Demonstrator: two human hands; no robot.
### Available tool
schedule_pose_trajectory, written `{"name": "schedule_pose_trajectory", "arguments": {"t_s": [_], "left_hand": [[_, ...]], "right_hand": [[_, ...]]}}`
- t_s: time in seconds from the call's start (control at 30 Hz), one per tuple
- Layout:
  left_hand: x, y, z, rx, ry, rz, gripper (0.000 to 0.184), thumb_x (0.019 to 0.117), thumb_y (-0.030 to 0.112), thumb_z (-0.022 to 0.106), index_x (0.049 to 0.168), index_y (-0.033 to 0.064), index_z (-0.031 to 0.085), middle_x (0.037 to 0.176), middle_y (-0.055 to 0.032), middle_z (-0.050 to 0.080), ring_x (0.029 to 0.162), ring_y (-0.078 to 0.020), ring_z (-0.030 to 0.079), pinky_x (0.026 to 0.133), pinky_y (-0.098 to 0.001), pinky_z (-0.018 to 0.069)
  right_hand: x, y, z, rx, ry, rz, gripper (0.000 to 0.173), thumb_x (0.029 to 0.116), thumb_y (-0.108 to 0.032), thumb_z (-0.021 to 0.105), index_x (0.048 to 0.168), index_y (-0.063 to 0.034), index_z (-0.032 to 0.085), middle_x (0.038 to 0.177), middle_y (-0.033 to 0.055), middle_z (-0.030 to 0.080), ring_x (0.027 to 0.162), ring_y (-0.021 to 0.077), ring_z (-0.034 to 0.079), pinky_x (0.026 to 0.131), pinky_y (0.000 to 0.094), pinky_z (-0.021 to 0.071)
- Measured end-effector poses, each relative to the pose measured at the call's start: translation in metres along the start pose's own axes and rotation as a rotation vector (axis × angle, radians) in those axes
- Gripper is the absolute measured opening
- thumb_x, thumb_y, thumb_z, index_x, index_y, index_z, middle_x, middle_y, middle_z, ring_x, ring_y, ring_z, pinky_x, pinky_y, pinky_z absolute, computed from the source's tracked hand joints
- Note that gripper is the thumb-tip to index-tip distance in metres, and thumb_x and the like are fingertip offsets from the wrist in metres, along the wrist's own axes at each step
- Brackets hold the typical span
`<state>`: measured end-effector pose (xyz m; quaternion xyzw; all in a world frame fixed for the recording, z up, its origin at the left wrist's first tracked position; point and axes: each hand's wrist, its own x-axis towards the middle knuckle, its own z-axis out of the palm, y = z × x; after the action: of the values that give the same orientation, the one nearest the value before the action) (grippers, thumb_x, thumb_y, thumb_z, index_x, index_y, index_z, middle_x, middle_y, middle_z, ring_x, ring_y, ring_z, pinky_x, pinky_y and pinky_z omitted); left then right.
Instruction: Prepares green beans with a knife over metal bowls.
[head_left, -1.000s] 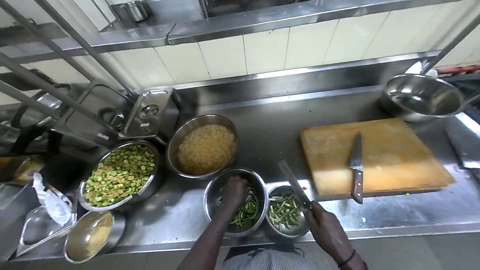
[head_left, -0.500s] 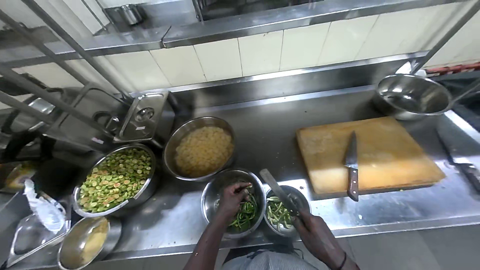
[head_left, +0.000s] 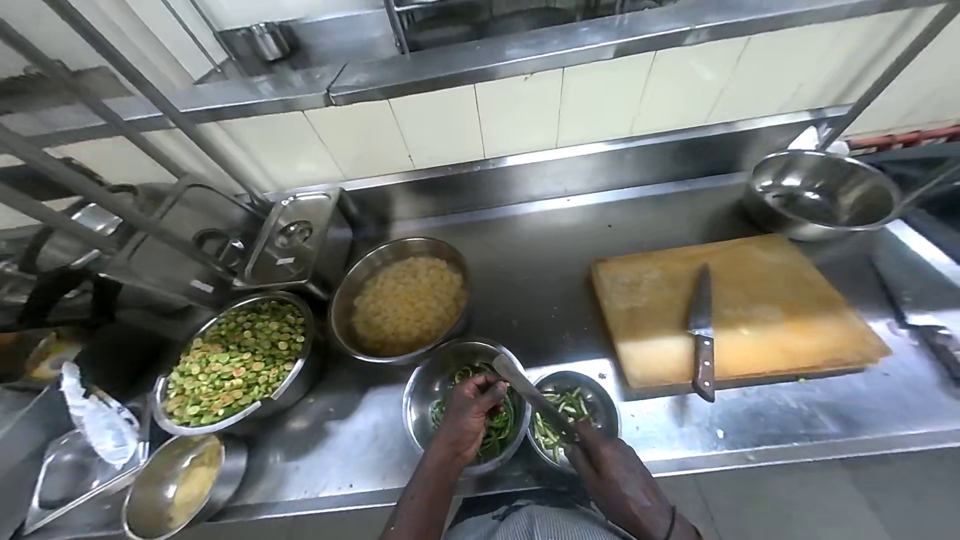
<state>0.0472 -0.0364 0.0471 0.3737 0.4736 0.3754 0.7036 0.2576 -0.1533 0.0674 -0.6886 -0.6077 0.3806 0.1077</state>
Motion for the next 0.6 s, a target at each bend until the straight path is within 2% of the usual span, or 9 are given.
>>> {"name": "schedule_pose_trajectory", "arguments": {"t_s": [0.37,0.6], "left_hand": [[-0.001,-0.001,0.01,0.069,-0.026,-0.029,0.007,0.0916,-0.002,0.07,0.085,-0.0007,0.068,0.078,-0.0076,0.064,0.067,-0.0128,0.058,0.064,-0.0261,0.0509],[-0.011,-0.005,0.027,-0.07,-0.116,-0.171,0.005,0.0908,-0.004,0.069,0.092,-0.0006,0.066,0.08,-0.0078,0.066,0.065,-0.0114,0.059,0.061,-0.0245,0.0526]], "right_hand": [[-0.002,-0.007,-0.004,-0.026,-0.033,0.014,0.037,0.1074,-0.033,0.042,0.121,-0.0047,0.062,0.09,0.0173,0.068,0.089,0.0356,0.069,0.083,0.0531,0.054],[0.003,-0.015,-0.001,-0.052,-0.082,0.016,0.038,0.1078,-0.033,0.042,0.126,-0.0052,0.061,0.097,0.0183,0.069,0.095,0.0364,0.069,0.087,0.0536,0.0538]]}}
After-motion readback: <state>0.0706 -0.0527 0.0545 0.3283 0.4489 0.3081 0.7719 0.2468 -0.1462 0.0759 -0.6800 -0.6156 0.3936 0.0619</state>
